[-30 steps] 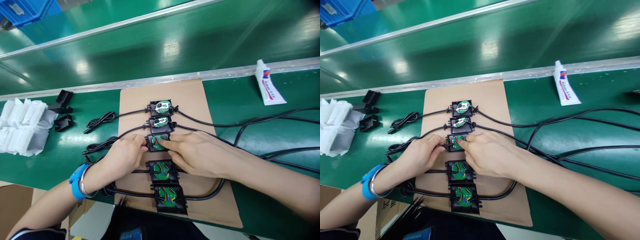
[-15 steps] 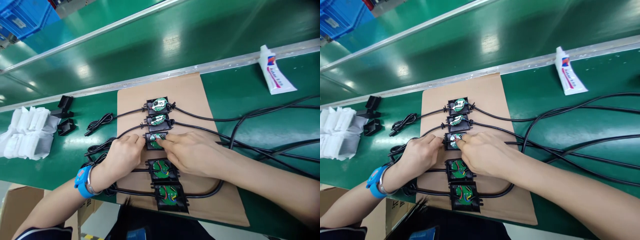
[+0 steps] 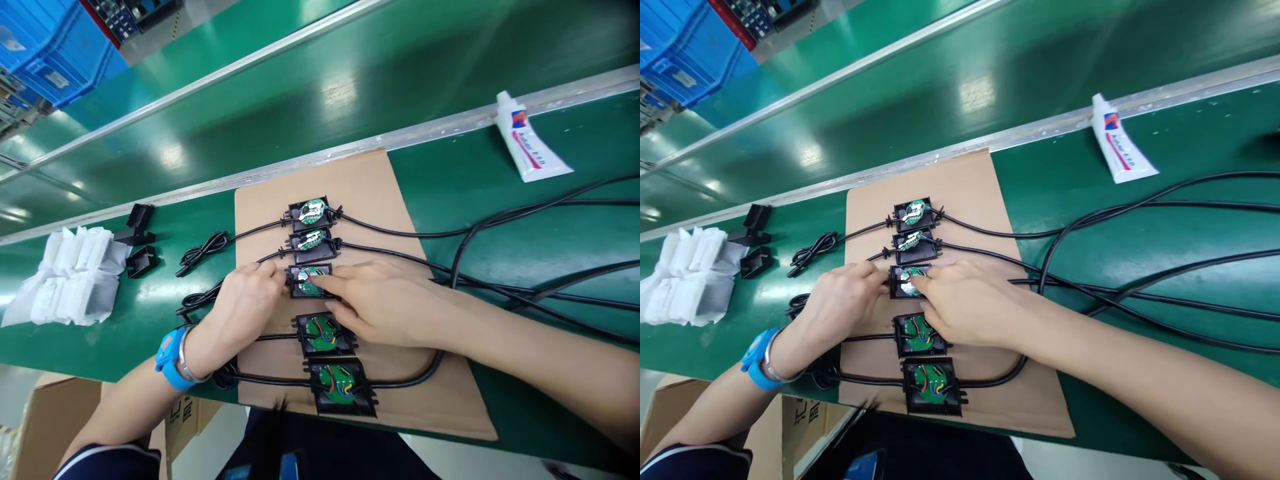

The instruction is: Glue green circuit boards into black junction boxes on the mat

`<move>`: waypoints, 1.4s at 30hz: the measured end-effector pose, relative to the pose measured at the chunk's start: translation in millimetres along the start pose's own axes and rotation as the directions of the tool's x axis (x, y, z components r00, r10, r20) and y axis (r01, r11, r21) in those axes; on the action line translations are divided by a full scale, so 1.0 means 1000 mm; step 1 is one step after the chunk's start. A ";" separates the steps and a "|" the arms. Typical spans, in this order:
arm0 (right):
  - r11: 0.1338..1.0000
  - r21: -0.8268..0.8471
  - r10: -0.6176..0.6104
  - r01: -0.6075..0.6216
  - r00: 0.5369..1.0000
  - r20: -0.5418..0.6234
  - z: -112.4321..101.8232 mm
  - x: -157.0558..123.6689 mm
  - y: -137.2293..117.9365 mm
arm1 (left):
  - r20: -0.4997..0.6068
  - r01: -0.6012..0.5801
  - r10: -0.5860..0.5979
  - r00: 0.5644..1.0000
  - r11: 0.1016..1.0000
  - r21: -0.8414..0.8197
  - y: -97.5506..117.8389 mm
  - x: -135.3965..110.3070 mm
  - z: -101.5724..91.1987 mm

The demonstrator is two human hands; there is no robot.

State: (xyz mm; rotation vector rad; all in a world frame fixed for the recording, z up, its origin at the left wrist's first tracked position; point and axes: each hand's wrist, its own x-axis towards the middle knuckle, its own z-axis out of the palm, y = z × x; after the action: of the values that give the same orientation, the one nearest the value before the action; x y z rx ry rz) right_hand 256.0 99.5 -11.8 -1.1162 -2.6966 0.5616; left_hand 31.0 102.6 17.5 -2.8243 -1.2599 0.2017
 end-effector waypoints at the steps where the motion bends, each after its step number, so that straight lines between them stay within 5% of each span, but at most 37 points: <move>1: 1.000 0.030 0.010 -0.010 1.000 -0.004 -0.003 -0.002 0.002 | -0.032 -0.017 0.016 0.999 0.999 -0.033 -0.001 0.000 -0.001; 6: 0.984 0.141 0.113 -0.112 0.994 0.006 -0.013 -0.015 0.010 | -0.074 -0.350 0.342 0.937 0.921 -0.169 -0.004 0.008 0.008; 11: 0.998 0.004 0.061 -0.061 0.996 -0.064 -0.004 -0.020 0.004 | -0.118 -0.428 0.413 0.903 0.887 -0.173 -0.007 0.007 0.019; 16: 0.986 -0.169 -0.047 0.006 0.971 -0.236 0.015 -0.021 -0.001 | -0.171 -0.438 0.410 0.896 0.880 -0.183 -0.004 0.001 0.018; 21: 1.000 0.000 0.006 -0.006 0.918 -0.397 0.032 -0.016 0.005 | -0.184 -0.425 0.392 0.901 0.882 -0.203 -0.005 0.001 0.021; 28: 0.999 -0.043 -0.014 0.005 0.978 -0.210 0.021 -0.007 0.019 | -0.171 -0.380 0.349 0.922 0.900 -0.212 -0.004 0.003 0.020; 34: 0.978 -0.208 -0.020 0.012 0.999 -0.035 0.008 0.004 0.005 | -0.123 -0.340 0.322 0.939 0.925 -0.168 0.008 0.009 0.018; 42: 0.989 -0.148 -0.073 0.031 0.955 -0.288 0.032 -0.007 0.019 | -0.107 -0.307 0.296 0.949 0.946 -0.104 0.009 0.003 0.017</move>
State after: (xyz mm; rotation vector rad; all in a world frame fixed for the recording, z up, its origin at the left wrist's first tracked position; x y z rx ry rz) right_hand 264.2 97.9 -49.3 -1.0615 -2.5277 0.1790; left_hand 37.4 98.9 0.0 -3.0787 -0.8424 0.0062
